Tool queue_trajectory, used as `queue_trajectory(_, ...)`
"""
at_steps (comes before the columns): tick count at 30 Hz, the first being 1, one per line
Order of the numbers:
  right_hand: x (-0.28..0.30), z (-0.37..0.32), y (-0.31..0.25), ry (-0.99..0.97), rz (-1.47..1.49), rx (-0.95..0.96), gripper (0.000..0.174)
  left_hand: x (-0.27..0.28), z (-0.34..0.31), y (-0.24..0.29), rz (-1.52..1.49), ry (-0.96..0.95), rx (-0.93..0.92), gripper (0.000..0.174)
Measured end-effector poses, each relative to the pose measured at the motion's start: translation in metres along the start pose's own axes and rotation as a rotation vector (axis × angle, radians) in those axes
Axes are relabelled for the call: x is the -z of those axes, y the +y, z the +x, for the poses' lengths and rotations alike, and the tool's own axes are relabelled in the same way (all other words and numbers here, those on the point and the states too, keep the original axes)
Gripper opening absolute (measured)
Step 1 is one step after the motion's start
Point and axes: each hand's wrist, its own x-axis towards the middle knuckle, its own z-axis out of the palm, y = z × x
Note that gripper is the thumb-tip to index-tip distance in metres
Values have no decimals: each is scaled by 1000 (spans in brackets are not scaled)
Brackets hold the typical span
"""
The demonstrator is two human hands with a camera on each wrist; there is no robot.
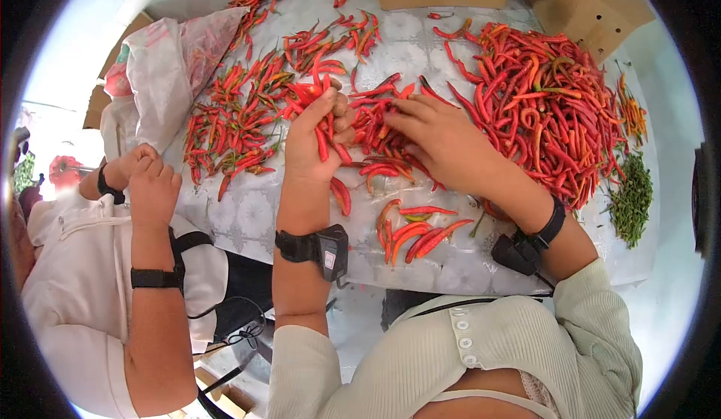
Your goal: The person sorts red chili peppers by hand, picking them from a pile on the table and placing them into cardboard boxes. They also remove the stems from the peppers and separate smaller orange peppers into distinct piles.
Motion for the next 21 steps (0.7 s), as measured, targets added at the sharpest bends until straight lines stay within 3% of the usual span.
queue_trajectory(2, -3, -4, 3, -64, -140, 92, 39, 1, 0, 0, 0, 12, 6, 16)
queue_trajectory(9, 25, -8, -12, -320, 7, 65, 19, -2, 0, 0, 115, 47, 9, 13)
queue_trajectory(10, 32, -7, -14, -337, 1, 41, 17, -2, 1, 0, 198, 130, -7, 12)
queue_trajectory(14, 52, -3, -15, -463, 128, -111, 16, -12, 0, -6, 600, 352, -162, 19)
queue_trajectory(16, 56, -1, -14, -400, 144, -166, 15, -17, 3, -14, 847, 425, -251, 23)
queue_trajectory(17, 56, -1, -13, -366, 151, -193, 15, 0, 9, -20, 1017, 336, -331, 30)
queue_trajectory(20, 51, -4, -11, -165, 124, -245, 11, -18, 0, -22, 1697, 259, -189, 25)
queue_trajectory(21, 51, -4, -10, -135, 119, -249, 12, -23, -2, -21, 1756, 252, -212, 26)
